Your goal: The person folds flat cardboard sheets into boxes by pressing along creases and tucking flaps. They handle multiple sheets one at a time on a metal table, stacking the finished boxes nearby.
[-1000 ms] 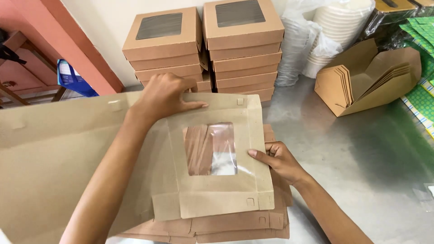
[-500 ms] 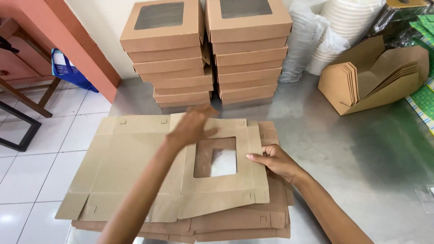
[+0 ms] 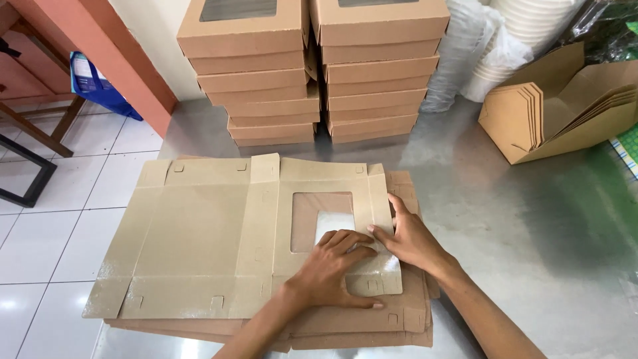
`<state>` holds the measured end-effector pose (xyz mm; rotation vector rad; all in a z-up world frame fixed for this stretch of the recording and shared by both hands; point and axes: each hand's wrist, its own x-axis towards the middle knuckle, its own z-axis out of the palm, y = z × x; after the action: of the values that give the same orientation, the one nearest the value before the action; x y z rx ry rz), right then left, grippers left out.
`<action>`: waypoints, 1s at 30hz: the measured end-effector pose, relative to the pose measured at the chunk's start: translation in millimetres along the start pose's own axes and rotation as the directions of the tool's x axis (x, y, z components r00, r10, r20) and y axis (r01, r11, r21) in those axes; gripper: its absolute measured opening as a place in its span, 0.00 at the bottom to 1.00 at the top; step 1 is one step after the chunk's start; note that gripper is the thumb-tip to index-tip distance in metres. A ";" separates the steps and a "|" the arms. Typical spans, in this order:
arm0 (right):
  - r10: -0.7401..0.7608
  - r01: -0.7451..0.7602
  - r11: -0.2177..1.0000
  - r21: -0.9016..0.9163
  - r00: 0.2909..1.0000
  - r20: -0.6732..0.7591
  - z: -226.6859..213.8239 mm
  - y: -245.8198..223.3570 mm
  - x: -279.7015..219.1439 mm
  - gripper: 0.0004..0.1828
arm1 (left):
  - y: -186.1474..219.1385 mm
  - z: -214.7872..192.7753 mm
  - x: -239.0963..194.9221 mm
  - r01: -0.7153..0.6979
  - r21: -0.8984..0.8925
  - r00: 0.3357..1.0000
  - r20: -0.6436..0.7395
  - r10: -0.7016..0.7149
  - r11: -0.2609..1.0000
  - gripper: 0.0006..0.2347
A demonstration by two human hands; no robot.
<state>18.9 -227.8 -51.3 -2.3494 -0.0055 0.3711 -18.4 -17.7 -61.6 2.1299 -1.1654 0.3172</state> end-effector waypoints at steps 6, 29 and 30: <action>-0.069 0.067 0.972 -0.227 0.998 0.001 -11.8 2.2 -0.9 0.51 | 0.8 11.2 -8.1 0.047 0.051 0.999 -0.020 -0.046 0.998 0.29; -0.329 0.306 0.826 -0.473 0.944 0.034 -29.9 30.2 17.1 0.44 | 1.8 33.1 3.1 0.254 0.111 0.962 -0.135 -0.238 0.961 0.13; -0.335 0.316 0.818 -0.481 0.941 0.048 -32.5 27.9 16.8 0.50 | -1.6 37.1 2.3 0.271 0.119 0.957 -0.138 -0.255 0.955 0.12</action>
<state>40.8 -268.2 -52.7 -2.7813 -0.5375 0.1615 -19.7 -43.2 -88.5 2.3173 -0.7975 0.4077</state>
